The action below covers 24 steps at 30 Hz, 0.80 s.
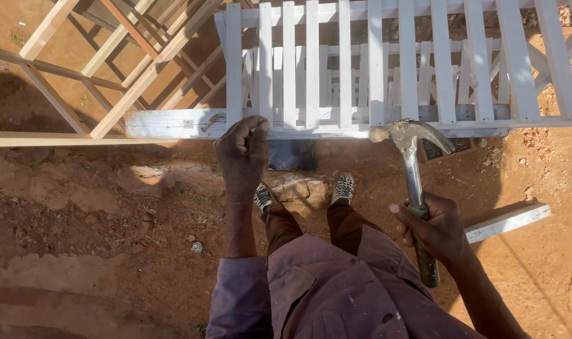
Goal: Hammering nails into a white wooden slatted frame to assemble or repair it.
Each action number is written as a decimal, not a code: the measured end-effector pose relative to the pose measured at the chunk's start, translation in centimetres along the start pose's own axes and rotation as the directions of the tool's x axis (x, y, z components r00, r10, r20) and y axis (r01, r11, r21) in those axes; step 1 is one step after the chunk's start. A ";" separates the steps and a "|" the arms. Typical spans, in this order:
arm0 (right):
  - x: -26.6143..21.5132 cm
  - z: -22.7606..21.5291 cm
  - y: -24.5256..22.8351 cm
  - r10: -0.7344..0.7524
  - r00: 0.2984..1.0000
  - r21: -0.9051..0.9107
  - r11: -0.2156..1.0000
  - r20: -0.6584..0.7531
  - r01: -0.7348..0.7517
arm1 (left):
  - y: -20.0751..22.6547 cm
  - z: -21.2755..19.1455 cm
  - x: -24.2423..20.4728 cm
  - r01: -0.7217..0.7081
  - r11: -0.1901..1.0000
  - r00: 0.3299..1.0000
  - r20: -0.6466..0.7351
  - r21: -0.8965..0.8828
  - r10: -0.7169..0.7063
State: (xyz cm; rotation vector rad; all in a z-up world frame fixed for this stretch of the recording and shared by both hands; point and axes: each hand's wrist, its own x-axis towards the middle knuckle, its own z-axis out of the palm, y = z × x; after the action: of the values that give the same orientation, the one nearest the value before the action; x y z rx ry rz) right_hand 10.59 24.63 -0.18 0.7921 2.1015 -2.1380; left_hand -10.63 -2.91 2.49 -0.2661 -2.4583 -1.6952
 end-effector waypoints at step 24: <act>-0.2 -0.2 0.3 -0.034 0.999 -0.038 0.999 0.007 0.034 | -3.5 1.5 -1.3 -0.163 0.983 0.980 -0.104 0.083 0.172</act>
State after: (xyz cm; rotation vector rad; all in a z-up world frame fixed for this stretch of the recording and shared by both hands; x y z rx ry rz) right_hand 10.98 24.76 -0.40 0.7495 2.1615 -2.1066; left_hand -10.16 -2.83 -1.48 -0.3498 -2.3403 -1.5060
